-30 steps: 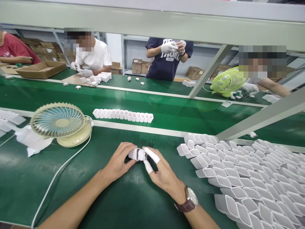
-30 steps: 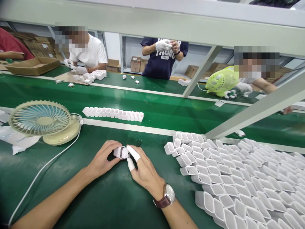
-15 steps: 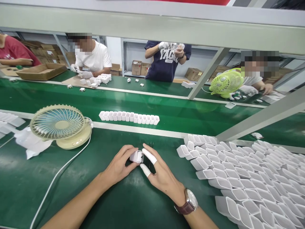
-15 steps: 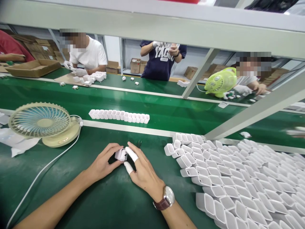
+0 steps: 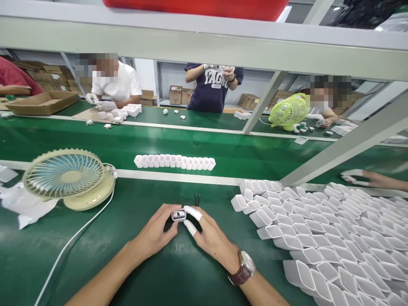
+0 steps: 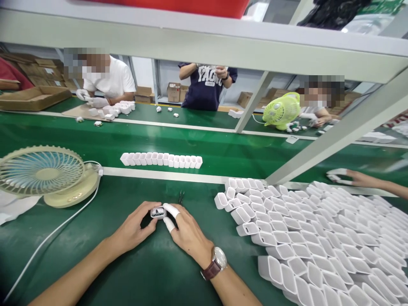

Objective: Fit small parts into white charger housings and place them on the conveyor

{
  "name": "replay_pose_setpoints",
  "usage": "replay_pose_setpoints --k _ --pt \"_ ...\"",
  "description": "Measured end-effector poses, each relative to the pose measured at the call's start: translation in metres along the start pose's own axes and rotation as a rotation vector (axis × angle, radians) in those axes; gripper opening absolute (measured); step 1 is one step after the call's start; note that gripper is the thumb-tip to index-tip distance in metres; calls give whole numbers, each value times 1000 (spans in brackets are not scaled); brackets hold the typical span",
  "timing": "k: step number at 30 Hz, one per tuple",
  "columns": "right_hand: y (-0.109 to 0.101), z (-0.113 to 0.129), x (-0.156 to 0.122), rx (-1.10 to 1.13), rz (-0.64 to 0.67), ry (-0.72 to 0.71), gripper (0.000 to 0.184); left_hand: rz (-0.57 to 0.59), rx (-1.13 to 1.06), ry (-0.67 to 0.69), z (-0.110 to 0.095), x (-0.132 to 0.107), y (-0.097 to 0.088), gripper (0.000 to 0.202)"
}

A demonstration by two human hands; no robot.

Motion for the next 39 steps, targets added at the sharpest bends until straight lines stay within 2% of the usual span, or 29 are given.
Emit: replay_pose_setpoints --k 6,14,21,29,35,39 --pt "1 -1 -1 -34 8 -16 51 14 41 -7 5 1 -2 30" --pt "3 -2 0 7 10 -25 47 -27 90 137 -3 2 -6 13" --pt "-1 3 0 -8 -11 -52 42 -60 60 197 -10 3 -10 16" --pt "-4 6 2 -19 -22 -74 39 -76 23 186 -16 4 -13 13" --pt "-1 14 4 -106 118 -96 49 -106 -50 150 -17 5 -16 10" --pt "0 15 4 -170 128 -120 53 -68 -100 116 -15 6 -16 8"
Point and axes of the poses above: each hand's wrist, its own x-axis towards the middle knuckle, its own y-axis out of the palm, z = x × y, the point moved 8 cm from there along x, towards the middle knuckle, and after that the axes turned 4 degrees about -y, right-handed, at the moved point
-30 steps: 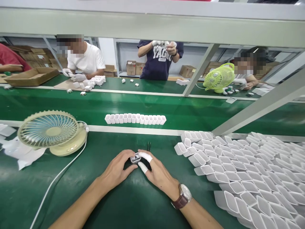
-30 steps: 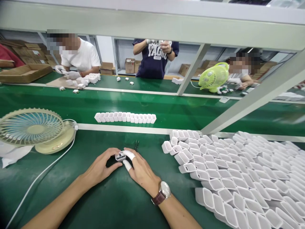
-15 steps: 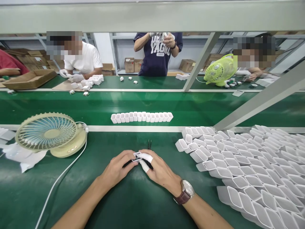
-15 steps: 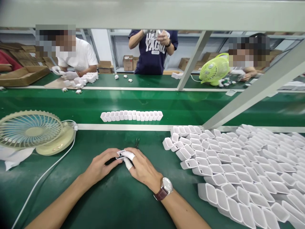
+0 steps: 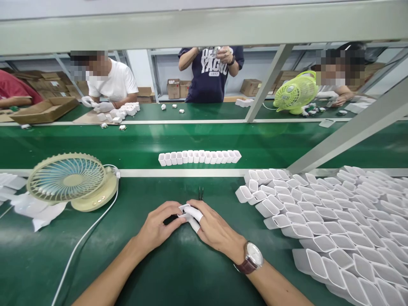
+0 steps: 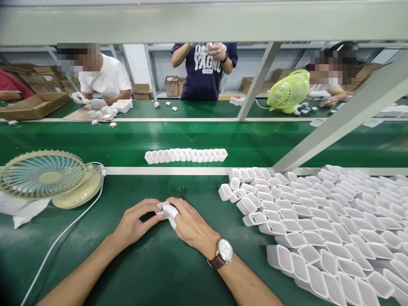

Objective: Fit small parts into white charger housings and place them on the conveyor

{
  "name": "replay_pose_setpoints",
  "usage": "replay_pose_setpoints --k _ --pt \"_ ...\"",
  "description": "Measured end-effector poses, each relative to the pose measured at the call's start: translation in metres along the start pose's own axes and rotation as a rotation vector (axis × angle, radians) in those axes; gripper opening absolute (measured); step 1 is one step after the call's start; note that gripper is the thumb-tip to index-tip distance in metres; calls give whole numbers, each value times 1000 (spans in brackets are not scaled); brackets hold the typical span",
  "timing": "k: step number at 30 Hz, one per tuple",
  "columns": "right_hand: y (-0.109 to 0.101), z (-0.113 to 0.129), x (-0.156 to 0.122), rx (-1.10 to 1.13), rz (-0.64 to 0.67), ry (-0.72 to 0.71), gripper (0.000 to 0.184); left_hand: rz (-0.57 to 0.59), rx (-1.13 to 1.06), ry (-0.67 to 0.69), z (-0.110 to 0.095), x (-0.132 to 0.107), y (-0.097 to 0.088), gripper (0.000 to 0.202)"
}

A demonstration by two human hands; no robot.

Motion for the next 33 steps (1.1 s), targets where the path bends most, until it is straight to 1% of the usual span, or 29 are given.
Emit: replay_pose_setpoints --k 2,5,6,9,10,13,16,20,28,33 --pt "0 1 1 5 -15 -5 48 21 -33 -41 2 0 -1 9" --pt "-3 -2 1 99 -65 39 43 48 -143 -161 11 -1 -2 16" --pt "-3 -4 0 146 -83 66 44 62 -213 -209 14 -2 -1 22" --pt "-3 -9 -4 269 -118 138 50 100 -491 -352 24 -4 7 51" --pt "-2 -11 -5 292 -123 151 51 105 -575 -401 27 -5 10 57" --pt "-1 -12 -9 328 -109 155 52 66 -742 -536 36 -8 17 59" --pt "1 -13 -10 323 -92 168 57 0 -828 -603 42 -9 18 58" --pt "2 -15 -10 292 -104 190 54 -12 -857 -651 44 -11 21 60" --pt "10 -14 -11 286 -73 220 45 -98 -734 -756 51 -16 20 56" --pt "14 -14 -9 299 -62 236 39 -120 -713 -808 53 -19 22 52"
Point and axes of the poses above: each hand's wrist, its own x-axis towards the middle knuckle, its own y-axis out of the palm, z = x × y, the point moved 8 cm from there along x, towards the middle knuckle, and after that the axes turned 4 degrees about -y, right-handed, at the moved point
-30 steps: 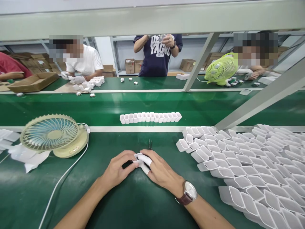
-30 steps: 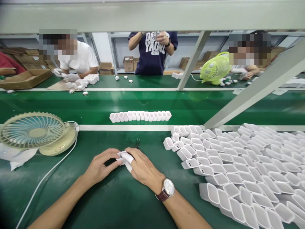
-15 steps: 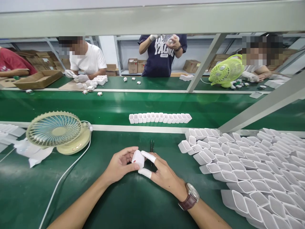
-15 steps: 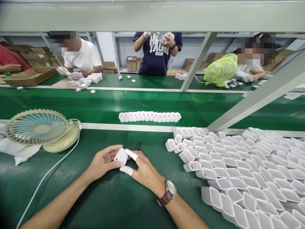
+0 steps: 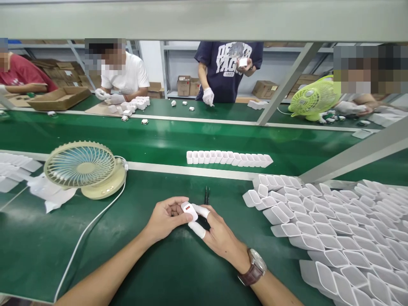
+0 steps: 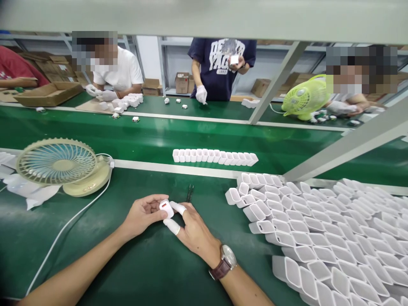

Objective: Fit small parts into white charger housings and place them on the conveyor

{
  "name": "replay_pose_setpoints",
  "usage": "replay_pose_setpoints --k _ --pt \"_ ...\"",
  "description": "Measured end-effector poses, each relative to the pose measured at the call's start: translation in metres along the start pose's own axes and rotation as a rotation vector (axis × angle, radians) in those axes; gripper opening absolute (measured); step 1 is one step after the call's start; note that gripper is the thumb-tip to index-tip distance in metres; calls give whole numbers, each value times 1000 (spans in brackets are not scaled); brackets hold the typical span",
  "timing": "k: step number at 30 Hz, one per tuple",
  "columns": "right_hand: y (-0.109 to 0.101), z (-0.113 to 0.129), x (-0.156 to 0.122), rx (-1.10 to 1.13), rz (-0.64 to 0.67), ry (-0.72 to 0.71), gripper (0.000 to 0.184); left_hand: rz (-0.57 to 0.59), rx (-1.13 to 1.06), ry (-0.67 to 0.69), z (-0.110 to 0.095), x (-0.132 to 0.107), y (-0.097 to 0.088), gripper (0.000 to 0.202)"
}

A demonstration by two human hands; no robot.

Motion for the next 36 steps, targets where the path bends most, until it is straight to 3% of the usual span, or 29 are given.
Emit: replay_pose_setpoints --k 6,11,14,18,23,27,31,36 --pt "1 1 0 -37 11 -8 40 25 1 -4 1 1 0 51" --pt "3 4 0 -130 -13 -60 47 108 62 40 -4 2 3 61" --pt "5 9 1 -200 10 -117 55 114 113 75 -3 4 3 54" --pt "-3 11 6 -280 19 -202 59 -10 238 239 -12 6 -9 29" --pt "-26 -13 10 -402 -69 -166 45 -209 461 476 -34 1 -26 12" --pt "-29 -28 10 -436 -93 -110 44 -243 564 545 -44 -2 -24 9" --pt "-27 -26 10 -425 -112 -114 41 -285 596 593 -51 -1 -21 10" --pt "-29 -13 9 -383 -137 -179 37 -272 654 568 -60 31 -16 11"
Point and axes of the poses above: each hand's wrist, its own x-axis towards the middle knuckle, its own y-axis out of the palm, z = x × y, the point moved 8 cm from there along x, towards the middle knuckle, and after that the axes turned 4 degrees about -y, right-handed, at the moved point
